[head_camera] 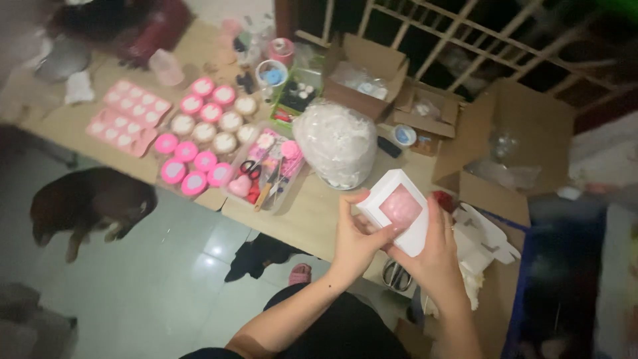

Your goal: Packaging flower-shaped candles into individual boxes and shipping containers.

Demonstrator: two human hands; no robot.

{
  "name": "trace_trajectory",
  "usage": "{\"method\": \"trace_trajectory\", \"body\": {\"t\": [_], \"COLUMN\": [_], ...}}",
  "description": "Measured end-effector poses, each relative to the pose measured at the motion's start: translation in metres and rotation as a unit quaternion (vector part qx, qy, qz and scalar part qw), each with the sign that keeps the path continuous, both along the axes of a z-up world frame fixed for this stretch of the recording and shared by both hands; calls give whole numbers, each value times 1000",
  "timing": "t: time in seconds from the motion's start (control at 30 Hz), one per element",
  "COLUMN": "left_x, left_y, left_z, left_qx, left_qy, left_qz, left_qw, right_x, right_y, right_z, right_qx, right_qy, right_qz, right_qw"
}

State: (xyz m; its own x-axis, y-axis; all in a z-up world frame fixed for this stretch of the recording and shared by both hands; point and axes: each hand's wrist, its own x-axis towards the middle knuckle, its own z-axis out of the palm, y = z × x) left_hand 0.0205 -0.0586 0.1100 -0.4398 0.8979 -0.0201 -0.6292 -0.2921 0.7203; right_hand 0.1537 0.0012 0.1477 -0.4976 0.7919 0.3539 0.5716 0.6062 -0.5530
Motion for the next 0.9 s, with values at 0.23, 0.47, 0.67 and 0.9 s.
{"method": "trace_trajectory", "body": {"t": [0.23, 0.47, 0.67, 0.9], "left_x": [16, 55, 113, 215], "left_y": [15, 24, 20, -11], "left_z": [-14, 11, 32, 29], "left_qx": [-33, -89, -84, -110], "left_qy": [-8, -33, -42, -17], "left_qz": [-118, -257, -327, -395], "left_qw": [992, 962, 940, 912], "right_x": [30, 69, 127, 230], "right_y": [-17, -44, -73, -124], "right_z": [11, 20, 30, 24], "right_qx": [-63, -31, -2, 65], "right_qy": [-39, -7, 39, -61], "right_qz": [-87, -190, -281, -279], "right_qw": [993, 981, 959, 956]}}
